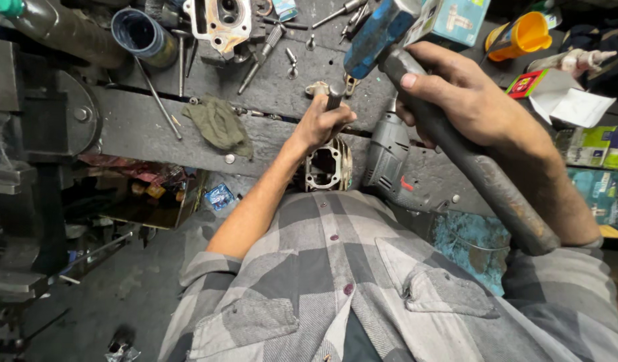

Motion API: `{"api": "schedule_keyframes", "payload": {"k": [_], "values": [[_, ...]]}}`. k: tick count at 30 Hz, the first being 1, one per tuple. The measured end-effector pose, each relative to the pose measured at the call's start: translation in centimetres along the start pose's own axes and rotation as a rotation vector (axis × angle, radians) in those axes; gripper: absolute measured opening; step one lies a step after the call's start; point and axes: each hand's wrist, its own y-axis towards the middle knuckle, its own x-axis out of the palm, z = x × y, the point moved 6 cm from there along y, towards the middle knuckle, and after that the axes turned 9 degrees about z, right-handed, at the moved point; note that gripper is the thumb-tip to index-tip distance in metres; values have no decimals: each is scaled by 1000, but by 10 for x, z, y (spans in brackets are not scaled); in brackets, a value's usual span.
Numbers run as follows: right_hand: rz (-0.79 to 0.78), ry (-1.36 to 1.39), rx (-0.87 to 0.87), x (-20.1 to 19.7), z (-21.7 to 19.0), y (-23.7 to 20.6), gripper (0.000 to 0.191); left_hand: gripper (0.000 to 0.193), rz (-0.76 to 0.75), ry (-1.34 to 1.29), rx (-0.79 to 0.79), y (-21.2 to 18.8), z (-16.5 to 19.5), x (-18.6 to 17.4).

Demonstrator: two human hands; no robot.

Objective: The person works on a motorcycle engine cylinder head at a cluttered workbench. They wipe the part with a cloth, sand its surface with a small abrasive block, fit a valve into the head, and drive a valve guide into place by striking it with a hammer, then pick up a power drill.

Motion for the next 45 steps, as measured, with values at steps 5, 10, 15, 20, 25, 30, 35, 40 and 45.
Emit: {"api": "schedule_keyframes", "payload": {"k": [5, 10, 15, 20, 25, 30, 35, 40, 45], "values": [[-20, -52, -24, 7, -6, 5, 35, 20, -19, -86, 13, -1, 11, -4], [-18, -50, -68, 4, -17, 5, 33, 33, -113, -209, -350, 4, 7, -2], [-34, -111, -125, 13, -18, 16, 32, 41, -93, -302, -577, 4, 8, -5], [-67, -156, 4, 26, -3, 24, 35, 35, -76, -259, -461, 6, 8, -6], [-72, -42, 46, 16, -2, 14, 31, 18, 104, 94, 177, 5, 33, -10], [-32, -173, -166, 21, -5, 21, 32, 18, 59, 74, -14, 2, 22, -6], [-108, -143, -69, 29, 10, 33, 32, 14, 104, 68, 29, 2, 26, -10], [-68, -93, -50, 15, -5, 20, 33, 34, 131, -221, -694, -16, -6, 1], [56, -95, -95, 10, -18, 13, 42, 36, 80, -98, -469, -4, 11, -4]]}}
